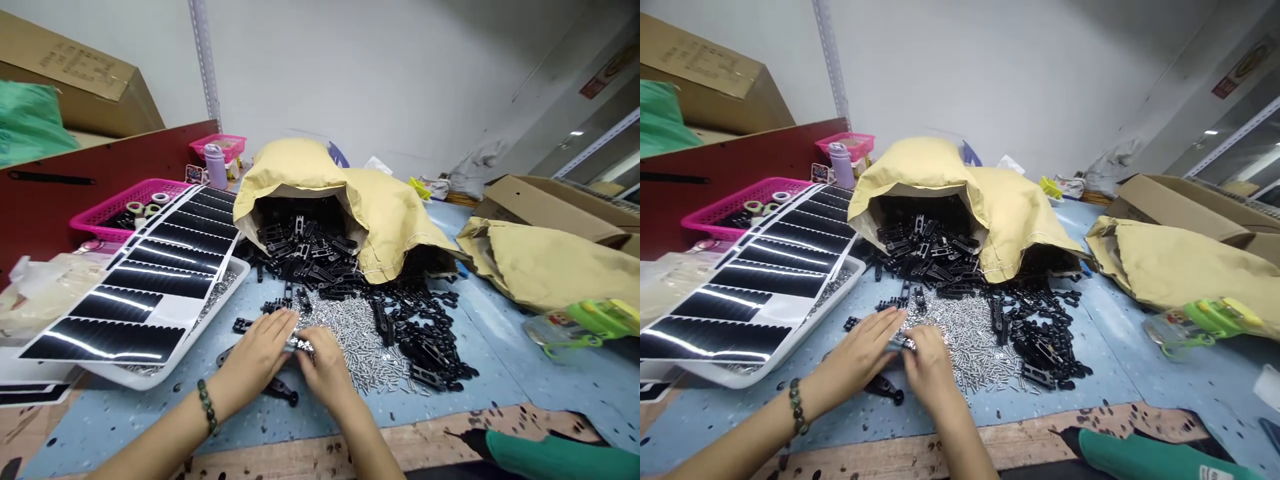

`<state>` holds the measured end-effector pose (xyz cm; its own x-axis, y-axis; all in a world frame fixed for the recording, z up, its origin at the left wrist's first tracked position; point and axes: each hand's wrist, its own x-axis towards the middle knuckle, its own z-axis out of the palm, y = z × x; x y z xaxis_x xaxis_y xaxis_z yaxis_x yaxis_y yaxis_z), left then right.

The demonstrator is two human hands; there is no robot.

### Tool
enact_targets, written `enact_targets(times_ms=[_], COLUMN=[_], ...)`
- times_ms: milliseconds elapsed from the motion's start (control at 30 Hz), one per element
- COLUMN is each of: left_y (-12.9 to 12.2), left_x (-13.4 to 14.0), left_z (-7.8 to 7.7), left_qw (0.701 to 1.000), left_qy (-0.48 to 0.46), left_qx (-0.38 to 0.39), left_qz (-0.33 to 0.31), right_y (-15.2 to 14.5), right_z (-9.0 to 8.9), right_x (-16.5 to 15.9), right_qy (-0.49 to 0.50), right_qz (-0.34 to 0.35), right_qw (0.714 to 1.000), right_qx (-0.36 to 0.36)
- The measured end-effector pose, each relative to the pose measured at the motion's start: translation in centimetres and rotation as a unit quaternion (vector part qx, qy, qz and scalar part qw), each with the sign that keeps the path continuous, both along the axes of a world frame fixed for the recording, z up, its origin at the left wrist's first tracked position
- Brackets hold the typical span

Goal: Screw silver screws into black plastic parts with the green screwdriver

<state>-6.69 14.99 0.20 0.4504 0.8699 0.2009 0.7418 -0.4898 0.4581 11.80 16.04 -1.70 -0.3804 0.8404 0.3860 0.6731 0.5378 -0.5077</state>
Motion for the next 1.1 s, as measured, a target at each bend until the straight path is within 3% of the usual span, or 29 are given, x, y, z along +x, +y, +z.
enact_targets(times_ms=[67, 133, 200, 333, 467, 667, 733, 800, 967, 1100], left_y=[1.0, 1.3, 1.1, 0.4, 0.5, 1.1, 1.1, 0.8, -0.4, -0.6], left_x=[0.4, 0.7, 0.8, 0.6, -0.2, 0.6, 1.2, 1.3, 0.3, -0.2], left_z=[0.3, 0.6, 0.8, 1.3, 1.4, 1.4, 1.4, 1.5, 1.6, 1.4], left_qw=[0.999, 0.998, 0.996, 0.987, 0.971, 0.95, 0.953, 0.96, 0.982, 0.992], left_qy=[0.005, -0.001, -0.008, -0.062, -0.119, -0.168, -0.167, -0.161, -0.124, -0.089], left_qx=[-0.041, -0.066, -0.086, -0.144, -0.192, -0.255, -0.247, -0.227, -0.144, -0.092], left_qz=[-0.009, -0.003, 0.012, 0.045, 0.079, 0.066, 0.053, 0.041, 0.019, -0.012], right_y=[1.3, 4.0, 7.5, 12.6, 12.3, 5.6, 3.0, 1.1, -0.6, -0.7], right_z=[0.9, 1.7, 2.0, 1.0, 0.6, 1.7, 2.0, 2.3, 3.8, 4.8], right_x=[2.6, 6.2, 9.6, 12.5, 11.9, 6.6, 3.9, 1.8, 0.2, 0.4], right_qy=[-0.025, -0.05, -0.062, -0.096, -0.096, 0.008, 0.133, 0.172, 0.137, 0.129], right_qz=[-0.03, -0.184, -0.269, -0.305, -0.27, -0.157, -0.046, 0.017, 0.06, 0.055], right_qw=[0.999, 0.98, 0.959, 0.941, 0.95, 0.979, 0.975, 0.97, 0.979, 0.97], right_qx=[-0.035, -0.06, -0.066, -0.112, -0.123, -0.128, -0.17, -0.173, -0.137, -0.199])
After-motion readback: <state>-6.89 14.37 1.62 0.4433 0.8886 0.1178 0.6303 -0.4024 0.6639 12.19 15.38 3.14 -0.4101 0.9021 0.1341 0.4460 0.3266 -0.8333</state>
